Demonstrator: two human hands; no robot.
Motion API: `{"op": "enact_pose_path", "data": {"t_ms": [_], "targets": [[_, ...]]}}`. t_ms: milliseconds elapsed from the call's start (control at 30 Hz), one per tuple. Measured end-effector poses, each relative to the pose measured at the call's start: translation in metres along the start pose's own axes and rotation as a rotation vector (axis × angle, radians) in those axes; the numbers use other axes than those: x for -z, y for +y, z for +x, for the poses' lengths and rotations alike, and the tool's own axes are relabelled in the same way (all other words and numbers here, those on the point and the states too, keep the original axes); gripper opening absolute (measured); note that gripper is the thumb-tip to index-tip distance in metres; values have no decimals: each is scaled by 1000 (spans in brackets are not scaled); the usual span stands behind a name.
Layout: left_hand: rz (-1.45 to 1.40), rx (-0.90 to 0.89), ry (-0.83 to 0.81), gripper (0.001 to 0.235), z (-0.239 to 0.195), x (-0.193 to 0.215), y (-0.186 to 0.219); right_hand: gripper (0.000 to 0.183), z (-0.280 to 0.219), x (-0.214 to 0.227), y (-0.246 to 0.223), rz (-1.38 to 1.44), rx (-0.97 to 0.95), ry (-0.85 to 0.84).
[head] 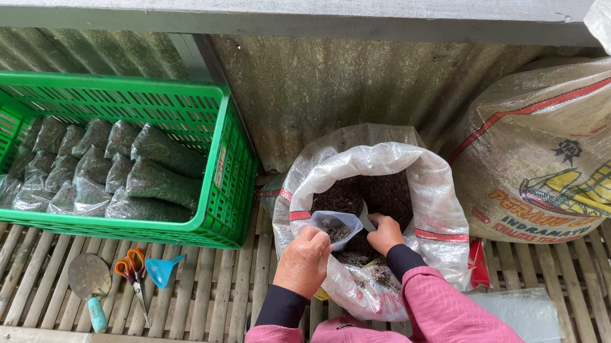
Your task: The person scoops soil from a large sack into small plastic bags using a white plastic scoop. After filling each bag, they fold the top closed and place it into a green plastic crate. The person repeats this process multiple times, occasionally wiping their hands on the sack.
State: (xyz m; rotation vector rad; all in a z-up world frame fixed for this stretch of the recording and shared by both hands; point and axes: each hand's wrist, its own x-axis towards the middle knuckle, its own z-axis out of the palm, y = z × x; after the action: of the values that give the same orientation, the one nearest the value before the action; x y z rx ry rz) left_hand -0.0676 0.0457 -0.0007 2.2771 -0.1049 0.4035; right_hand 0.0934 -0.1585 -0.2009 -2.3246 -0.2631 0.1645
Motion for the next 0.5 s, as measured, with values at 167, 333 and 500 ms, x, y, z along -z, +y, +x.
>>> {"op": "enact_pose_path", "data": {"t_ms": [167, 333, 500], "targets": [[-14, -22, 7, 10, 1, -2, 0, 46, -13, 17, 1, 335, -311, -140], [-18, -38, 18, 9, 3, -4, 4, 48, -34, 82, -3, 379, -170, -160], [4, -87, 42, 10, 7, -11, 6, 48, -54, 162, -27, 363, 94, -171]]}}
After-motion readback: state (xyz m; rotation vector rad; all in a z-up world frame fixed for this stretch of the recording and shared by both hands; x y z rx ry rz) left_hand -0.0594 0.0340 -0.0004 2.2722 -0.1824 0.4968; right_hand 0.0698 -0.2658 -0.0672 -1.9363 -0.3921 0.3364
